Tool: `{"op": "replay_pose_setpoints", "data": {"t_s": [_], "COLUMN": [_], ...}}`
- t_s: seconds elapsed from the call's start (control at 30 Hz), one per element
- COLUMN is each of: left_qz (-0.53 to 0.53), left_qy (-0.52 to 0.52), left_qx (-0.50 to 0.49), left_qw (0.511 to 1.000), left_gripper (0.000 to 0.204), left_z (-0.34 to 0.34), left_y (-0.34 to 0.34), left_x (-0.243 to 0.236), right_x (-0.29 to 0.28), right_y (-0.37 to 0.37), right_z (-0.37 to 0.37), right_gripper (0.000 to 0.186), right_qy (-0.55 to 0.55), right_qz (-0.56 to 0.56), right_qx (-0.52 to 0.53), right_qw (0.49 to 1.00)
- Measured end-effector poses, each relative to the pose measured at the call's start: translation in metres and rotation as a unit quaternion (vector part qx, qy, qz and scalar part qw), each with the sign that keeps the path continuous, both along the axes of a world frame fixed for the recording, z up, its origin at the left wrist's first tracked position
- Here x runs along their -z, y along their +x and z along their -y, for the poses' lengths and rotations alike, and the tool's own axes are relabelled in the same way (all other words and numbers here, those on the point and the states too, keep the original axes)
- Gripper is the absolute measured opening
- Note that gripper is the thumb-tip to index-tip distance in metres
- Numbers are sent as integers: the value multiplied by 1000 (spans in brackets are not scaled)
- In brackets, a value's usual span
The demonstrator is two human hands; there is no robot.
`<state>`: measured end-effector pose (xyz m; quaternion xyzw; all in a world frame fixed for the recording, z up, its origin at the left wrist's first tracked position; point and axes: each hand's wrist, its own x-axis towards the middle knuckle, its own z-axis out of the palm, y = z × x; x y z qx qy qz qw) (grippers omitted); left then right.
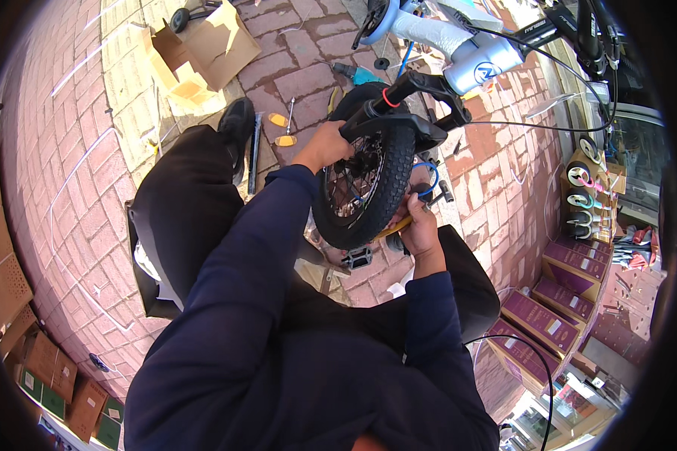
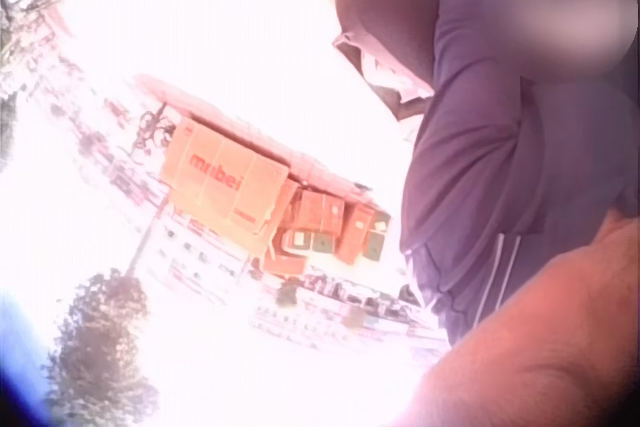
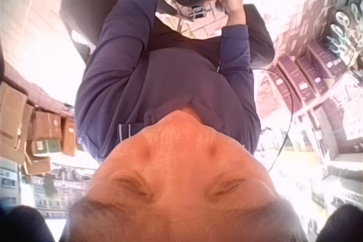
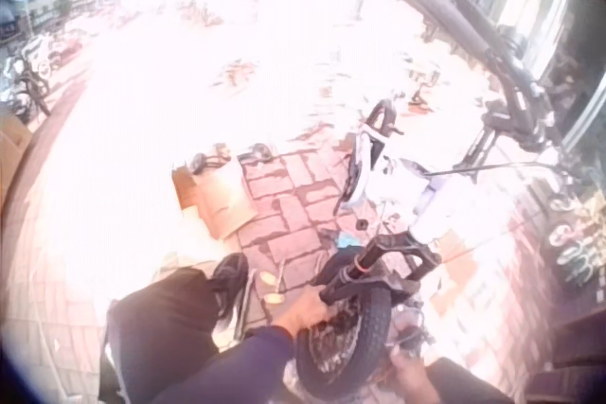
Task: The person works on a bicycle outdoors, adjusting the front wheel and handlebar area. They use tools to tighten components and manipulate cables near the handlebars and front fork.
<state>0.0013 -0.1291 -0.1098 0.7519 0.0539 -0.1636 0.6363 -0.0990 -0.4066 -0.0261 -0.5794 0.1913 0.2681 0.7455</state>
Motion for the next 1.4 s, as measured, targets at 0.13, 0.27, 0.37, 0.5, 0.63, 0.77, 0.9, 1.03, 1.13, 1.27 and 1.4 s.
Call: {"op": "replay_pose_setpoints", "data": {"t_s": [0.13, 0.27, 0.37, 0.5, 0.63, 0.77, 0.9, 1.03, 1.13, 1.27, 1.4], "left_qz": [23, 35, -18, -28, -53, -20, -7, -14, -65, -63, 106], "left_qy": [10, 39, 52, 66, 48, 85, 49, 83, 220, 313, 407], "left_qx": [-49, -78, -43, -59, -29, -8, -43, -115, -122, 64, 236], "left_qw": [998, 996, 998, 996, 997, 996, 998, 990, 966, 945, 876], "left_gripper": [43, 42, 47, 50, 55, 59, 54, 50, 48, 35, 20], "left_z": [1, 9, 12, 17, 10, -6, -13, -7, -6, 0, 27], "left_y": [-7, -8, -4, 7, 18, 12, -7, -22, -36, -63, -109], "left_x": [2, 2, -1, -14, -24, -14, -1, -3, 7, 62, 129], "right_x": [1, -6, -10, -4, 23, 40, 47, 43, 34, 14, -18], "right_y": [-6, -12, -20, -40, -56, -61, -53, -39, -34, -32, -26], "right_z": [-15, -19, -12, 8, 19, 18, 16, 25, 28, 16, 1], "right_gripper": [43, 49, 54, 40, 24, 24, 20, 20, 20, 18, 21], "right_qy": [-12, -46, -77, -45, -187, -243, -312, -320, -314, -305, -357], "right_qz": [22, 65, 74, 47, -64, -21, 8, 18, 11, 19, 102], "right_qx": [-32, -47, -55, -141, -291, -386, -422, -325, -287, -255, -278], "right_qw": [999, 996, 993, 988, 936, 890, 851, 890, 905, 917, 886]}}
